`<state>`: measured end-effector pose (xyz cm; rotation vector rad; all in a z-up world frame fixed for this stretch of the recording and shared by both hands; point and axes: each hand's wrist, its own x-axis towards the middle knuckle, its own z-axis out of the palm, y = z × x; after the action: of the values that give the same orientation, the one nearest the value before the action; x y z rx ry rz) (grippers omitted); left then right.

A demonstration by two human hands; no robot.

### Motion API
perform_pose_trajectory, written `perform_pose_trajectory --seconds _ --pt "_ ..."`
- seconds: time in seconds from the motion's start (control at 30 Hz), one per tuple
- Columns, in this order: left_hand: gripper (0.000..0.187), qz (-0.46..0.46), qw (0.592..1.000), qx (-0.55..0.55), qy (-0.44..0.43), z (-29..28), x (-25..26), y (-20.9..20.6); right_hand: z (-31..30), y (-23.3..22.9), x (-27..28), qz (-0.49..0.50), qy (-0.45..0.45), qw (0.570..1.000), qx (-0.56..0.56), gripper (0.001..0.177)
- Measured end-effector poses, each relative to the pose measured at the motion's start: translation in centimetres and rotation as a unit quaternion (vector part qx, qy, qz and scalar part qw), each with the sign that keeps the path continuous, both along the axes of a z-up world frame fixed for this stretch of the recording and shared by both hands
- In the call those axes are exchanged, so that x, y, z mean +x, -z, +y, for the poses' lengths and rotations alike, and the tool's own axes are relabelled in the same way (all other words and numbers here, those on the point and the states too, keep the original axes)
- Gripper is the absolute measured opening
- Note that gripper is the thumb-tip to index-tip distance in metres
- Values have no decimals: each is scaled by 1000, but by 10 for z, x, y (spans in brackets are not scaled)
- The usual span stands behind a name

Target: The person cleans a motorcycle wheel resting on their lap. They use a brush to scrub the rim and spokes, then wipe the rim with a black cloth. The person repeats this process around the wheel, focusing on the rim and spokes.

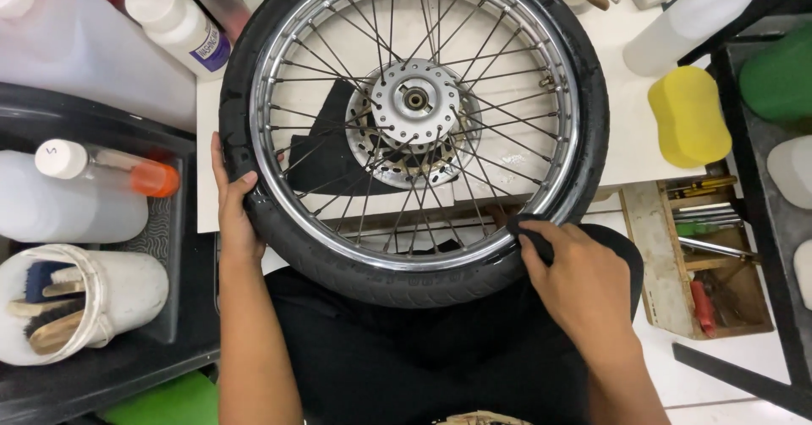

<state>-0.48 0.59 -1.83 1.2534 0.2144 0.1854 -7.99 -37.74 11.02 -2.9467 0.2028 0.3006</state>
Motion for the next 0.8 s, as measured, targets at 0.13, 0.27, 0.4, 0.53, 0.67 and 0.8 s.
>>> perform_pose_trajectory --seconds 0.13,0.27,0.4,0.53,0.67,0.8 --pt "82 36 998 -53 -14 -7 0 -18 6 15 -15 -54 -42 997 29 26" --pt "83 27 998 -56 -17 -6 1 -14 16 21 -23 -62 -60 995 40 26" --pt "83 32 998 -58 -21 -7 1 -19 22 17 -25 -31 -66 996 55 26" --pt "82 56 997 -34 -35 -7 0 -19 35 24 -32 -64 -115 989 68 24" --pt "81 57 998 -14 -33 -3 1 -19 39 23 -28 -41 -126 990 49 26" --pt "81 78 996 -14 -32 -6 -1 -26 37 21 -29 1 -99 992 77 27"
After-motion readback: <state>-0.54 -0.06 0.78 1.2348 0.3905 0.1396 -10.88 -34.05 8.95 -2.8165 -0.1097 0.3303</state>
